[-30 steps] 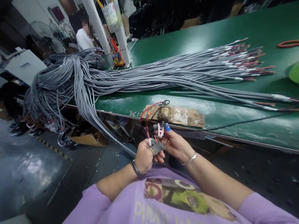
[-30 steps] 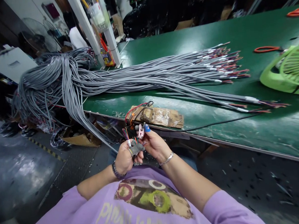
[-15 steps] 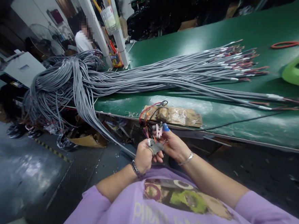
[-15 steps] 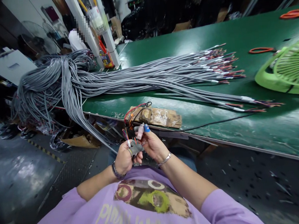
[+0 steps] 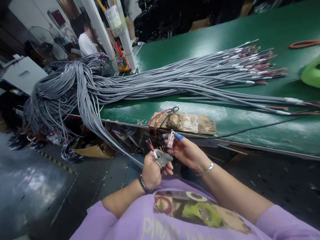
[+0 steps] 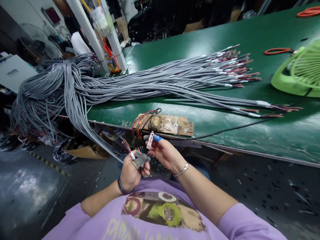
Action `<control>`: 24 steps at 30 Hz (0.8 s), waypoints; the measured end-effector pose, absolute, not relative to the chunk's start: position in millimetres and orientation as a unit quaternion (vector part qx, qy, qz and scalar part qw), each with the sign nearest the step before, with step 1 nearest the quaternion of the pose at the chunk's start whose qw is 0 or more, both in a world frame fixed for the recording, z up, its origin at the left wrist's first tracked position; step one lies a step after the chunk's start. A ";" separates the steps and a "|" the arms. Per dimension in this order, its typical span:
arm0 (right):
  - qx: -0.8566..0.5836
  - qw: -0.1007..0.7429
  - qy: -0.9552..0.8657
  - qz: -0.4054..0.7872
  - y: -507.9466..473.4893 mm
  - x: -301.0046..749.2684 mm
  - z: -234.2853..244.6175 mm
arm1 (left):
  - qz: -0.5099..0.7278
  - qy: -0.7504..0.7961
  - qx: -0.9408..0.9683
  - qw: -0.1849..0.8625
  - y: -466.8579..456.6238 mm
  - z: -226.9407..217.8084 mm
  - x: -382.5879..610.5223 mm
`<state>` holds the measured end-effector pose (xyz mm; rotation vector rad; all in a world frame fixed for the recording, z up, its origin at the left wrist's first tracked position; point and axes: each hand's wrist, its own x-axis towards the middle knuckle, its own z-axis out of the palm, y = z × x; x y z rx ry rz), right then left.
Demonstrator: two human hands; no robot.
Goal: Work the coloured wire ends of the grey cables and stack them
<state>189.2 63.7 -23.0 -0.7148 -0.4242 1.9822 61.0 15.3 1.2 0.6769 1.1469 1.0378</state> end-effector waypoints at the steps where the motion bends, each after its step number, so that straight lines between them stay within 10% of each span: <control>1: -0.298 0.476 -0.172 0.809 63.9 189.1 -23.6 | 0.463 0.509 0.297 0.662 16.3 1.3 62.1; 24: -0.416 0.415 -0.429 0.686 32.0 197.9 -26.7 | 0.413 0.528 0.361 0.648 11.6 -23.6 54.8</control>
